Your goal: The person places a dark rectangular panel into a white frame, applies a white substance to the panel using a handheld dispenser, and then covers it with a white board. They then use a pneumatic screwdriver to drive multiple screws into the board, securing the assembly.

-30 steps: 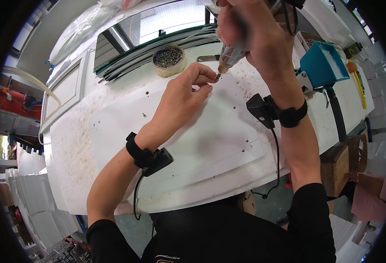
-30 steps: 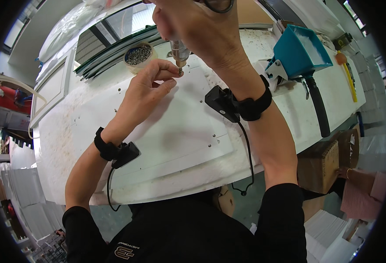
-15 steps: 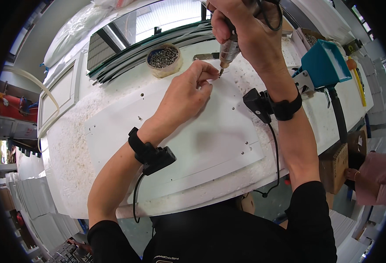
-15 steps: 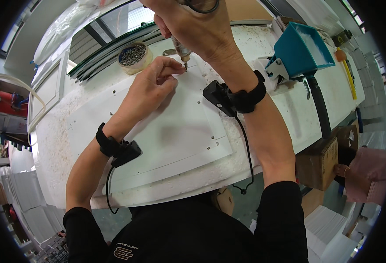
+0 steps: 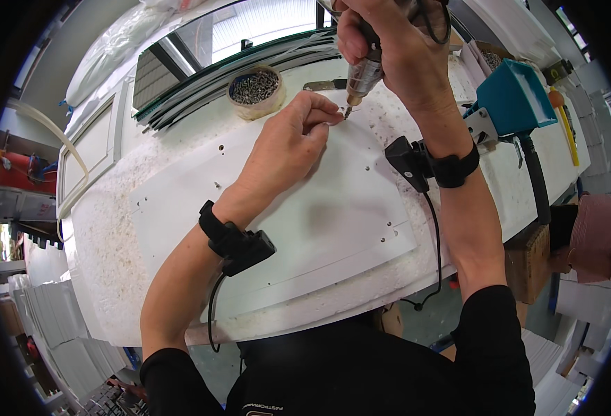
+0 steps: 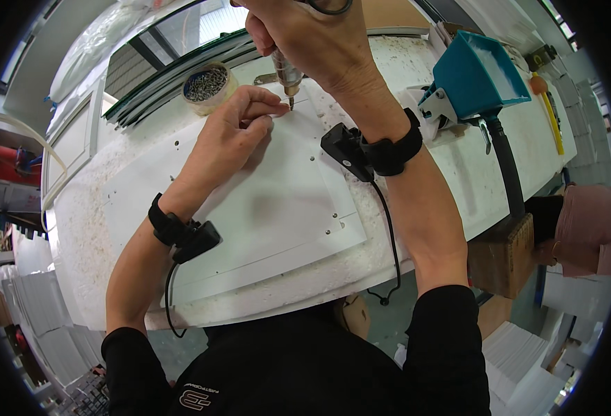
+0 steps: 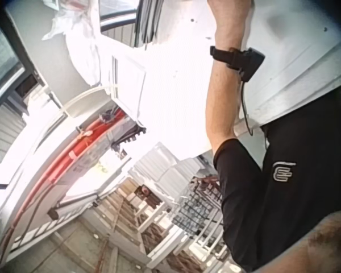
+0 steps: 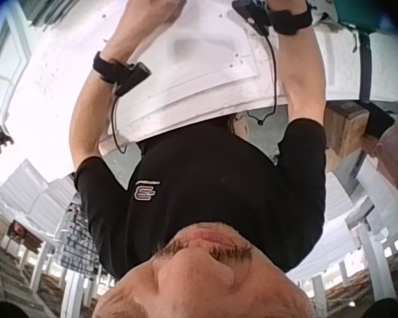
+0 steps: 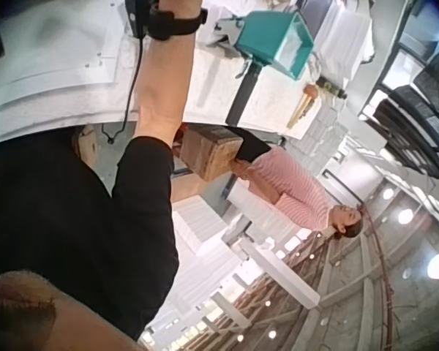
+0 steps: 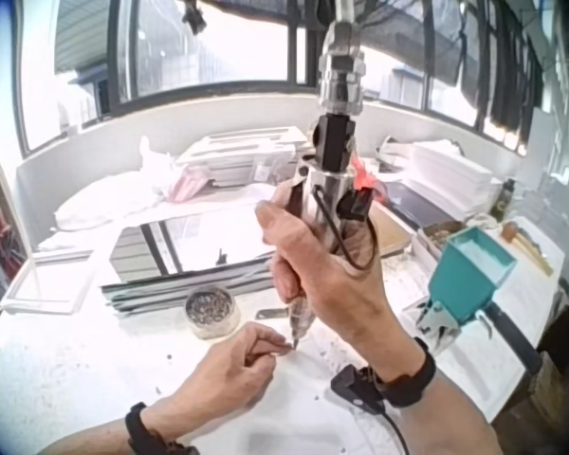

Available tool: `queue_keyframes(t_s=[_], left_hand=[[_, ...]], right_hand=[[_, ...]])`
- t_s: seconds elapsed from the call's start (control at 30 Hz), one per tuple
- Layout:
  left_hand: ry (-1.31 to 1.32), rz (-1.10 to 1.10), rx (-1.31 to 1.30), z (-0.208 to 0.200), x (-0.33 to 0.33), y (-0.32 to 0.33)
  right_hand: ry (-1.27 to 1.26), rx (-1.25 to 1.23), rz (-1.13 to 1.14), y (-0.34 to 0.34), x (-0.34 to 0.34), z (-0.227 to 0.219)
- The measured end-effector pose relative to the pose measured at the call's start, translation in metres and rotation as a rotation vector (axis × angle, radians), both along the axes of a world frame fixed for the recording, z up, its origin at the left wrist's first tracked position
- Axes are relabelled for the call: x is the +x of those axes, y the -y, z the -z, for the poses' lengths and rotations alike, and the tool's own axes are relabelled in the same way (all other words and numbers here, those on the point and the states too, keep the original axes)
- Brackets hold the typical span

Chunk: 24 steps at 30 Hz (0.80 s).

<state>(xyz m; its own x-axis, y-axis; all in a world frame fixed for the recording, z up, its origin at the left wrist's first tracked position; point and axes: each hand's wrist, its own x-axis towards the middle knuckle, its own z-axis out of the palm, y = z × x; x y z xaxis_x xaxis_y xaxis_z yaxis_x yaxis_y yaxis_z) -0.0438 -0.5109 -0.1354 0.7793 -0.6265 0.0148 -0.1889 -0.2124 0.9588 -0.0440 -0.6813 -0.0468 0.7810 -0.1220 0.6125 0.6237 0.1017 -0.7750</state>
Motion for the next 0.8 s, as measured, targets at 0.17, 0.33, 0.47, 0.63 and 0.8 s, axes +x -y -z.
queue_keyframes(t_s=[0.17,0.33,0.47,0.63,0.8], left_hand=[[-0.024,0.007,-0.008,0.001,0.0,-0.001],[0.009,-0.01,-0.018,0.004,0.001,-0.001],[0.019,-0.028,-0.022,0.006,0.002,-0.002],[-0.031,-0.022,-0.054,0.004,0.005,-0.011],[0.121,-0.087,0.191,-0.023,-0.011,-0.053]], right_hand=[[-0.047,-0.01,0.007,0.0,-0.004,-0.001],[-0.057,-0.088,-0.002,0.0,-0.004,0.003],[-0.061,-0.121,-0.057,-0.005,-0.007,0.007],[-0.087,-0.121,-0.158,-0.004,-0.005,0.013],[-0.066,-0.097,-0.168,-0.002,-0.016,-0.004]])
